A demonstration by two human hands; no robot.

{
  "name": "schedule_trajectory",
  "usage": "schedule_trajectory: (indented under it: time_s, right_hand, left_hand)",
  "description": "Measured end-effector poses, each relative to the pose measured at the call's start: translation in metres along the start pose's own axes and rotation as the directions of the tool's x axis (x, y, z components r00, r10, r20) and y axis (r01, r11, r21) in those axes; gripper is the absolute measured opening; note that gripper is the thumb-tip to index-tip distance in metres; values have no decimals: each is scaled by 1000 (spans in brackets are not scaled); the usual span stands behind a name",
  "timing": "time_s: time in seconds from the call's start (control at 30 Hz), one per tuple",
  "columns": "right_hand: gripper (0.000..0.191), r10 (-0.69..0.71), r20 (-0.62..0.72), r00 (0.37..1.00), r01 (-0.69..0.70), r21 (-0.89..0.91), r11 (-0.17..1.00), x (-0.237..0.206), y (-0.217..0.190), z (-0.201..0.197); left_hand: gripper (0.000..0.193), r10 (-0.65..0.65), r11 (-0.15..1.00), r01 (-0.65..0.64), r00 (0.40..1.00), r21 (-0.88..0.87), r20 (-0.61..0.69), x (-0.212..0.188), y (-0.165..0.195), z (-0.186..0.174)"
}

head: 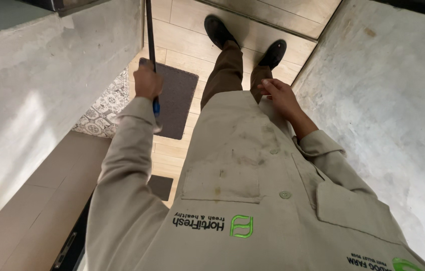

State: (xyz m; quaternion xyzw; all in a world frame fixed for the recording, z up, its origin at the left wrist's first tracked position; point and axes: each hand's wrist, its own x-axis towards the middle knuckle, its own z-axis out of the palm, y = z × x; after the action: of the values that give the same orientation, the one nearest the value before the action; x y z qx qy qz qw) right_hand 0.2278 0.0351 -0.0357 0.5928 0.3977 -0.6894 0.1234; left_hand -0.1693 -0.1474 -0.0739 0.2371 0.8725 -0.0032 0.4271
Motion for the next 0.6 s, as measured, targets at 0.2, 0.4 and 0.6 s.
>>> schedule_trajectory:
  time_s: [0.2,0.4,0.6]
  right_hand:
    - [43,56,-6,998,-57,-13,998,-3,16,-10]
    - [44,19,-24,1000,-19,-9,1000,-9,10,-13]
    - [46,14,-42,999,-17,-57,998,-13,1,-12]
  left_hand:
    - [59,-103,744,137,991,-654,90,6,15,-27]
    - [62,284,920,-355,895,-164,-345,0,28,-13]
    - [38,-62,922,63,998,-383,15,60,68,-15]
